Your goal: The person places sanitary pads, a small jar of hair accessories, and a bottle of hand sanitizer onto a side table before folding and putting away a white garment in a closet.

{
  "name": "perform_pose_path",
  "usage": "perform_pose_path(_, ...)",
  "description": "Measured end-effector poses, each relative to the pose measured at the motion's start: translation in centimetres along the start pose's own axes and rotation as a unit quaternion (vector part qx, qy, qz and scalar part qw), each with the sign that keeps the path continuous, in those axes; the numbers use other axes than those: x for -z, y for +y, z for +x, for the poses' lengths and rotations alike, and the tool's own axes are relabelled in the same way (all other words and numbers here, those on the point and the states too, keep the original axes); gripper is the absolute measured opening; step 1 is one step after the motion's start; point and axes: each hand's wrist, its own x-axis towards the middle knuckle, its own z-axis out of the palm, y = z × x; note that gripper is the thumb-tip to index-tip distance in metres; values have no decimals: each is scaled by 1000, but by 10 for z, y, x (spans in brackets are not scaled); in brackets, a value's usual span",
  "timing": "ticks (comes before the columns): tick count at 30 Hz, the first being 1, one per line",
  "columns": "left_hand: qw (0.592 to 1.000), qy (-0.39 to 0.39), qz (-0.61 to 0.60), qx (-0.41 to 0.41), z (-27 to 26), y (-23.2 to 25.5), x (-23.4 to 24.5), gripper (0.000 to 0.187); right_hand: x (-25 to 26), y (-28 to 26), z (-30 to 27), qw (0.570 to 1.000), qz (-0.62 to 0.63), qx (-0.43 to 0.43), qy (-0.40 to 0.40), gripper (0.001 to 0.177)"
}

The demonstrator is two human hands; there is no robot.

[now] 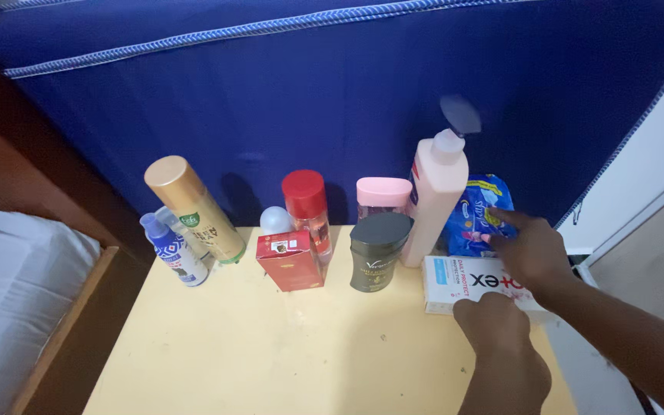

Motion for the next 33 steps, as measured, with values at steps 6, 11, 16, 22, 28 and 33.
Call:
perform_pose_path(6,1000,4,-1,-2,-7,0,-6,90,19,-11,-8,988,64,-116,-77,48)
perform_pose_path(11,1000,7,3,-2,-12,-1,-8,91,33,2,-28,984,165,-68,13,40)
perform_pose_path(16,1000,12,10,-6,-15,-3,-10,92,22,28,-49,971,85,-192,112,35)
perform_pose_path(22,999,21,26,-13,-18,2,-3,94,10,69,-76,964,125,-190,141,46)
perform_pose_path(28,996,48,73,-32,-15,16,13,95,8,62,-92,947,120,-289,69,59)
perform_pose_path(33,983,65,158,-66,-7,37,39,96,13,50,-101,949,116,-290,36,62)
